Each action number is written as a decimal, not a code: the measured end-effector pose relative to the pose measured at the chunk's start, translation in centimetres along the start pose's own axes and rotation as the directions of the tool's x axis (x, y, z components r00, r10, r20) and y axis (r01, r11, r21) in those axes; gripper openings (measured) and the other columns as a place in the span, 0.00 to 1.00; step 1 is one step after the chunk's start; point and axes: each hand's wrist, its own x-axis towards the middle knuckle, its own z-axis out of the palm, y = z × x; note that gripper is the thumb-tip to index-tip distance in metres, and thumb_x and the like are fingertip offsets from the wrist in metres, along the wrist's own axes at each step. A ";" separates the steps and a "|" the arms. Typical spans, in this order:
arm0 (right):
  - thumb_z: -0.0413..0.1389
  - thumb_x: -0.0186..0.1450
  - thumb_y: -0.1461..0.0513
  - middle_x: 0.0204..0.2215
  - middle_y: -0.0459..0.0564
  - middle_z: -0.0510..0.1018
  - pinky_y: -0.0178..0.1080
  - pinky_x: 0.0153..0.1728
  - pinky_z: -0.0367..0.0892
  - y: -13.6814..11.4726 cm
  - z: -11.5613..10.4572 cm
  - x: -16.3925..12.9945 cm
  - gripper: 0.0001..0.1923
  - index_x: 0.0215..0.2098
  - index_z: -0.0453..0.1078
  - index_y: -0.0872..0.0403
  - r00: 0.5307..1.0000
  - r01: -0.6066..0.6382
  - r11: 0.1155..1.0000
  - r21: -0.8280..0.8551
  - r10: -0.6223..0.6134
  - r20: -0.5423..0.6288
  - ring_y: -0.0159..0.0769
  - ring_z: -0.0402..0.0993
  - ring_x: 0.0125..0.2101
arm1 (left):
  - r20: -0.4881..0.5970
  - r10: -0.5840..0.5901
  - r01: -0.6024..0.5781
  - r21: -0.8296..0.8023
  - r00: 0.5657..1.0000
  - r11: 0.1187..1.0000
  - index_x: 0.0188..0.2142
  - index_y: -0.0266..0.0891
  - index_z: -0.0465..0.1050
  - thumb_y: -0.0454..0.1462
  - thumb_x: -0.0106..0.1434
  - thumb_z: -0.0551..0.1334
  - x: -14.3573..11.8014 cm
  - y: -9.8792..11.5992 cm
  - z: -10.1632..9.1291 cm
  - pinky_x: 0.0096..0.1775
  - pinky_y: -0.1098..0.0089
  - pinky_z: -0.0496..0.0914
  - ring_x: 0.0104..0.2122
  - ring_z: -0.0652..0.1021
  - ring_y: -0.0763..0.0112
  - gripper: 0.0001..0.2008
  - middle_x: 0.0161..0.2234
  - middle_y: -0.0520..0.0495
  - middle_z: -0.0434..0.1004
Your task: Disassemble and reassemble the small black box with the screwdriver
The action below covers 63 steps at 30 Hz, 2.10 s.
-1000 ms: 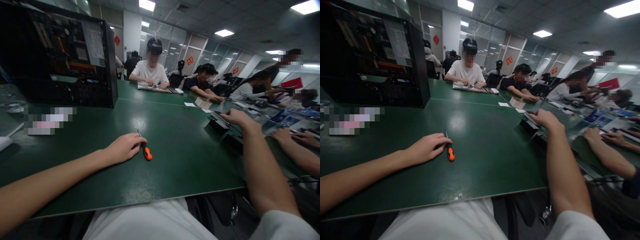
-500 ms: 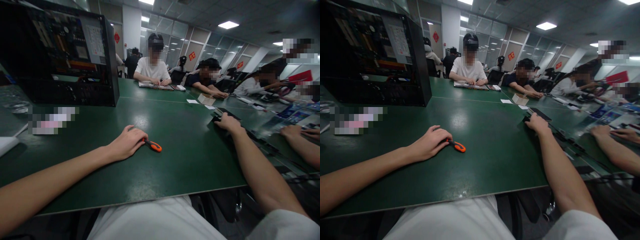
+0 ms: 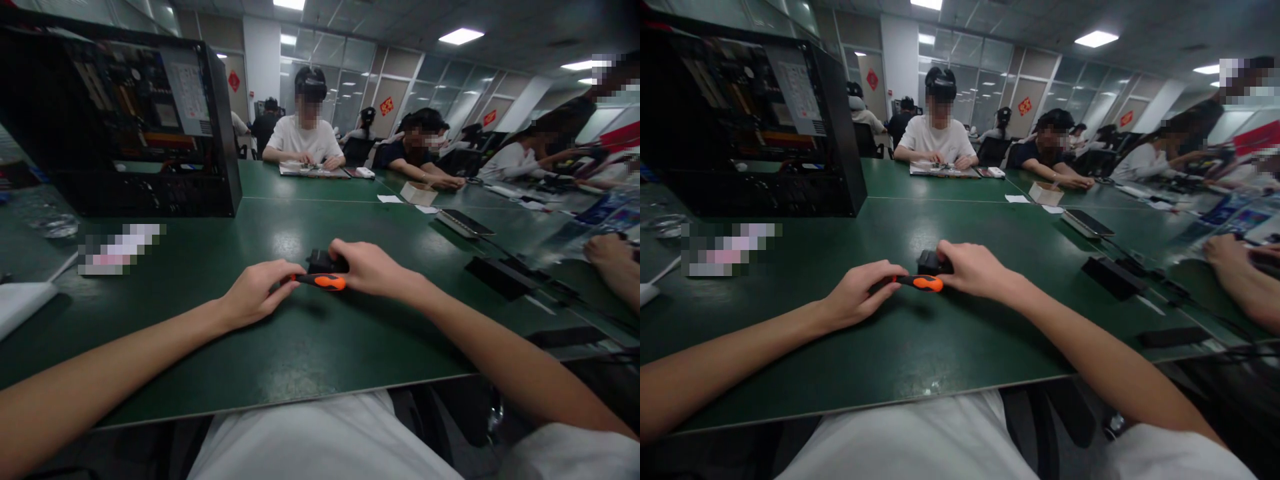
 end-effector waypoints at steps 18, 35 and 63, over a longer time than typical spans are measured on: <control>0.64 0.63 0.53 0.39 0.48 0.84 0.43 0.43 0.73 -1.9 3.0 -0.8 0.14 0.44 0.77 0.50 0.899 0.201 0.797 0.569 0.081 -0.430 0.41 0.80 0.38 | -0.037 -0.179 0.173 -0.115 0.983 0.978 0.54 0.37 0.72 0.38 0.73 0.56 0.3 0.5 0.2 0.46 0.64 0.73 0.39 0.78 0.64 0.15 0.41 0.43 0.78; 0.57 0.69 0.46 0.33 0.47 0.81 0.39 0.32 0.78 -0.2 -0.4 -1.3 0.17 0.46 0.72 0.48 0.722 0.381 0.509 0.772 0.357 -0.592 0.35 0.80 0.31 | 0.216 -0.155 0.182 -0.112 0.964 0.977 0.56 0.37 0.71 0.45 0.68 0.64 0.5 0.3 0.0 0.48 0.62 0.73 0.46 0.81 0.58 0.21 0.50 0.40 0.80; 0.61 0.67 0.49 0.34 0.46 0.81 0.45 0.38 0.80 -1.4 -1.0 -1.5 0.21 0.55 0.65 0.43 0.703 0.408 0.638 0.653 0.236 -0.671 0.39 0.80 0.34 | 0.218 -0.136 0.168 -0.133 0.966 0.977 0.55 0.38 0.71 0.44 0.68 0.64 0.5 0.1 0.3 0.46 0.65 0.72 0.44 0.80 0.61 0.20 0.48 0.42 0.81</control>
